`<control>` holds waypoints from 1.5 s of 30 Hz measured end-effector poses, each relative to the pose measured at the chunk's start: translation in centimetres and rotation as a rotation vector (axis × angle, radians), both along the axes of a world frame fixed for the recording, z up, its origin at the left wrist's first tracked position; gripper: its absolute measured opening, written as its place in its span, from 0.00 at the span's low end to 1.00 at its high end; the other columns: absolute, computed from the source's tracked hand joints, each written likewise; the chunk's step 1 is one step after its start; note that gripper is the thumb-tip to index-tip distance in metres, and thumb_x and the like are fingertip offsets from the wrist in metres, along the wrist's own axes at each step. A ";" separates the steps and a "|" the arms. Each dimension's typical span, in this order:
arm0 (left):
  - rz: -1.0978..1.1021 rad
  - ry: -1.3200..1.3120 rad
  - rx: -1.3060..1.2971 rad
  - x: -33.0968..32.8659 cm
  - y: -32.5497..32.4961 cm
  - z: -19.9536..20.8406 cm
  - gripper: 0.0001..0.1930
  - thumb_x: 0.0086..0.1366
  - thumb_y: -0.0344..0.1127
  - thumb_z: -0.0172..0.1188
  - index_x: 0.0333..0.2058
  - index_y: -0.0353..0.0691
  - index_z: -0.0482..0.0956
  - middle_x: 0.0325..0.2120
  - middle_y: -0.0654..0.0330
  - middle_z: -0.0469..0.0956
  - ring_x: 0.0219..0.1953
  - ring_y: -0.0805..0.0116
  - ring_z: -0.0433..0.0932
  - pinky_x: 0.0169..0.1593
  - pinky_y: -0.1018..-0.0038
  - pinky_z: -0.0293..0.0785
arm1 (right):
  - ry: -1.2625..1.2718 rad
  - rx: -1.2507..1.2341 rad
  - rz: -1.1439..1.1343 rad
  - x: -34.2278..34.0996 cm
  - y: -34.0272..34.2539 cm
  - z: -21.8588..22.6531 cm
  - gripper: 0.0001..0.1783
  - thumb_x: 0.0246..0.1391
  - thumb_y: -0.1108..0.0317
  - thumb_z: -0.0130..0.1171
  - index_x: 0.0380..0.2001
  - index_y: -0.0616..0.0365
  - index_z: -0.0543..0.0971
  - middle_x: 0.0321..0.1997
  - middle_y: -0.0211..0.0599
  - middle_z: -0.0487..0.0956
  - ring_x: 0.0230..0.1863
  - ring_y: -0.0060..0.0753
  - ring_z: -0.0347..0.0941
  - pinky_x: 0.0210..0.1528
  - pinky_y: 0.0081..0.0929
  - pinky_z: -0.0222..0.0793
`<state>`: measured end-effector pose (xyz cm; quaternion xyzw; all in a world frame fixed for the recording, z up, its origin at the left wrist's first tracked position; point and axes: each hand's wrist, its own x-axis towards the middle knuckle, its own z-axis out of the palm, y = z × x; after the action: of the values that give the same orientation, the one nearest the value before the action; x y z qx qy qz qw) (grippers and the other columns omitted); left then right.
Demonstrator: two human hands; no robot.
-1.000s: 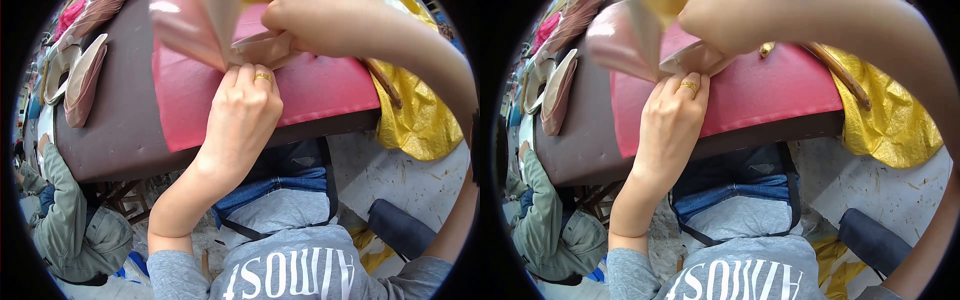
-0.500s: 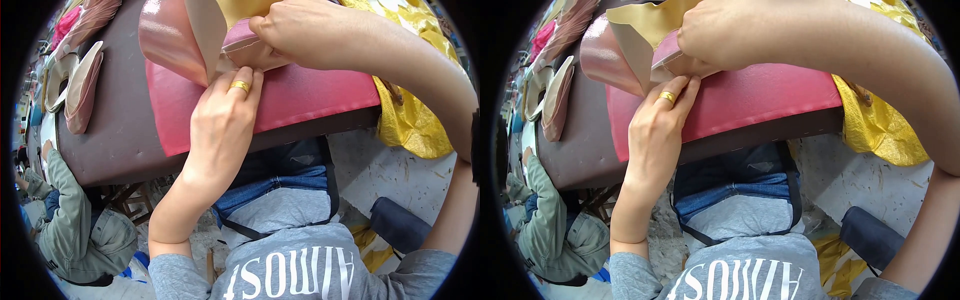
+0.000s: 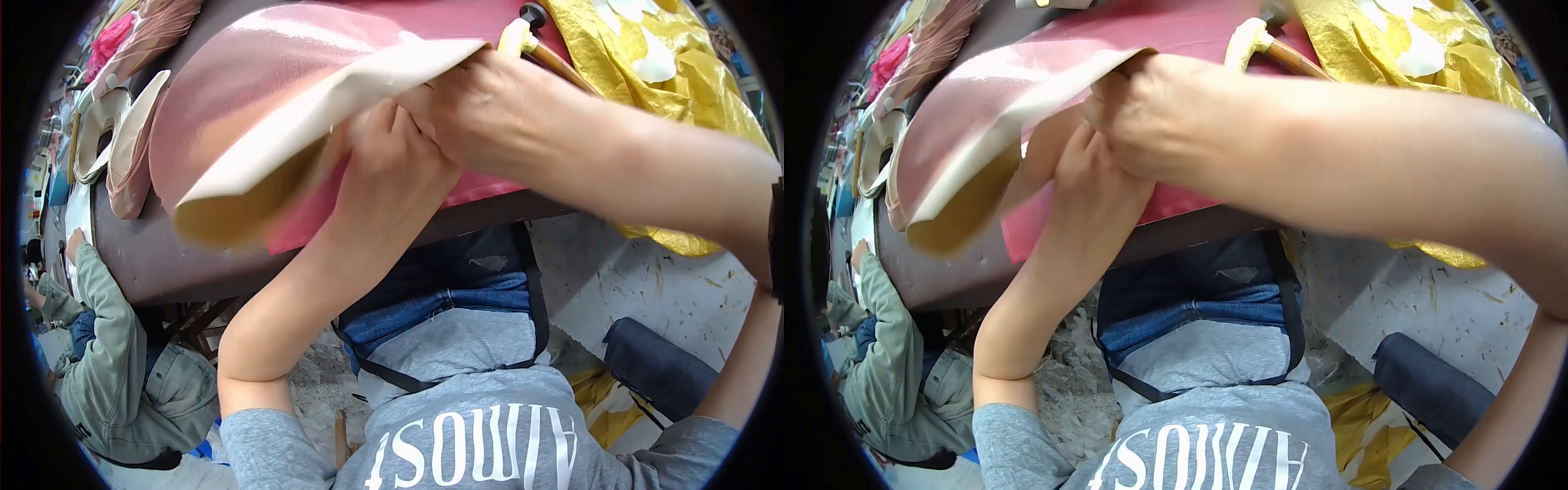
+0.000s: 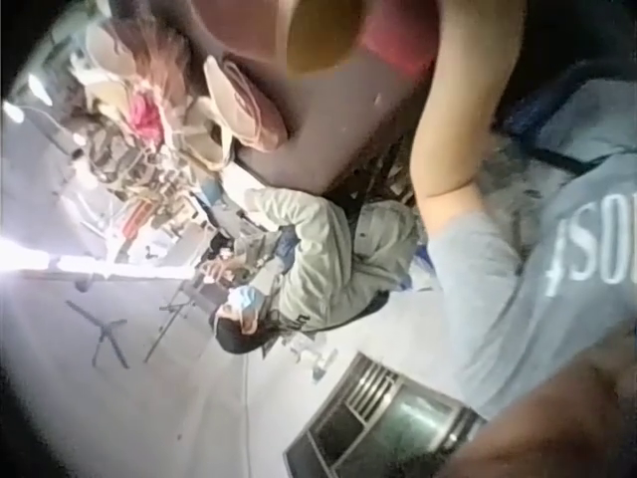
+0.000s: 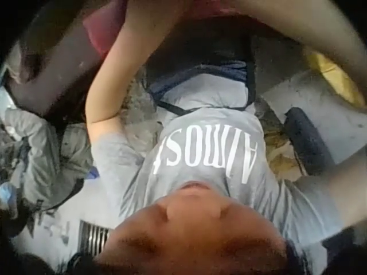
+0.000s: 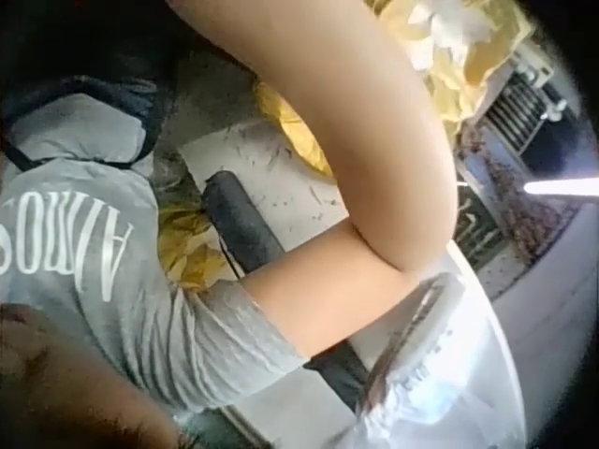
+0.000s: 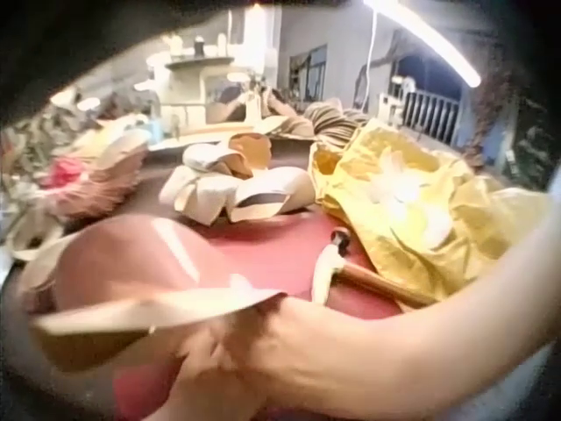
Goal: Manually assembling shoe components by inserting liners and shaping materials with a hammer.
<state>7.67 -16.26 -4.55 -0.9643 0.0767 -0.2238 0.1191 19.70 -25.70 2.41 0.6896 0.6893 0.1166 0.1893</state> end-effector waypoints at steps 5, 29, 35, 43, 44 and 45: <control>-0.004 0.017 0.093 -1.8 -0.5 0.5 0.09 0.51 0.25 0.57 0.32 0.30 0.80 0.28 0.50 0.74 0.30 0.65 0.69 0.39 0.74 0.68 | -0.010 0.063 0.005 -0.5 -0.8 1.0 0.14 0.43 0.76 0.59 0.37 0.65 0.80 0.31 0.41 0.79 0.30 0.31 0.76 0.33 0.26 0.73; 0.061 -0.022 -0.096 -6.8 0.1 0.0 0.18 0.52 0.25 0.59 0.44 0.30 0.79 0.41 0.52 0.75 0.35 0.64 0.74 0.40 0.74 0.72 | 0.374 -0.107 0.062 -0.1 1.8 0.9 0.08 0.53 0.73 0.56 0.33 0.64 0.82 0.35 0.38 0.79 0.27 0.39 0.77 0.33 0.29 0.73; 0.118 0.013 -0.191 -5.6 -0.7 0.6 0.16 0.53 0.26 0.59 0.43 0.33 0.79 0.38 0.55 0.74 0.32 0.65 0.72 0.40 0.73 0.71 | 0.752 -0.097 -0.162 2.5 2.4 0.5 0.06 0.48 0.72 0.57 0.27 0.63 0.81 0.25 0.41 0.78 0.22 0.40 0.73 0.27 0.30 0.71; -0.036 -0.097 -0.017 -3.2 -0.2 -0.1 0.10 0.54 0.26 0.57 0.35 0.32 0.81 0.31 0.54 0.74 0.31 0.64 0.70 0.39 0.72 0.70 | 0.802 -0.055 -0.670 -0.7 0.9 3.7 0.07 0.45 0.68 0.63 0.26 0.60 0.84 0.25 0.36 0.81 0.22 0.34 0.73 0.30 0.27 0.73; -0.028 -0.097 -0.017 -3.4 -0.1 -0.1 0.10 0.54 0.26 0.57 0.35 0.32 0.81 0.31 0.54 0.74 0.31 0.64 0.70 0.39 0.72 0.70 | 0.423 -0.017 -0.292 -1.9 -0.4 0.9 0.07 0.45 0.68 0.63 0.27 0.60 0.84 0.26 0.35 0.81 0.22 0.32 0.73 0.30 0.27 0.73; -0.009 -0.056 0.018 -3.8 0.0 0.0 0.09 0.54 0.25 0.57 0.34 0.31 0.81 0.31 0.53 0.74 0.31 0.64 0.70 0.39 0.72 0.70 | 0.042 0.024 0.084 -2.6 -1.6 -2.1 0.08 0.44 0.68 0.64 0.29 0.59 0.84 0.27 0.35 0.81 0.22 0.31 0.72 0.30 0.27 0.73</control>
<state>3.88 -16.31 -4.55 -0.9562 0.0798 -0.2506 0.1286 17.09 -27.26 0.34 0.6645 0.7201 0.1179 0.1614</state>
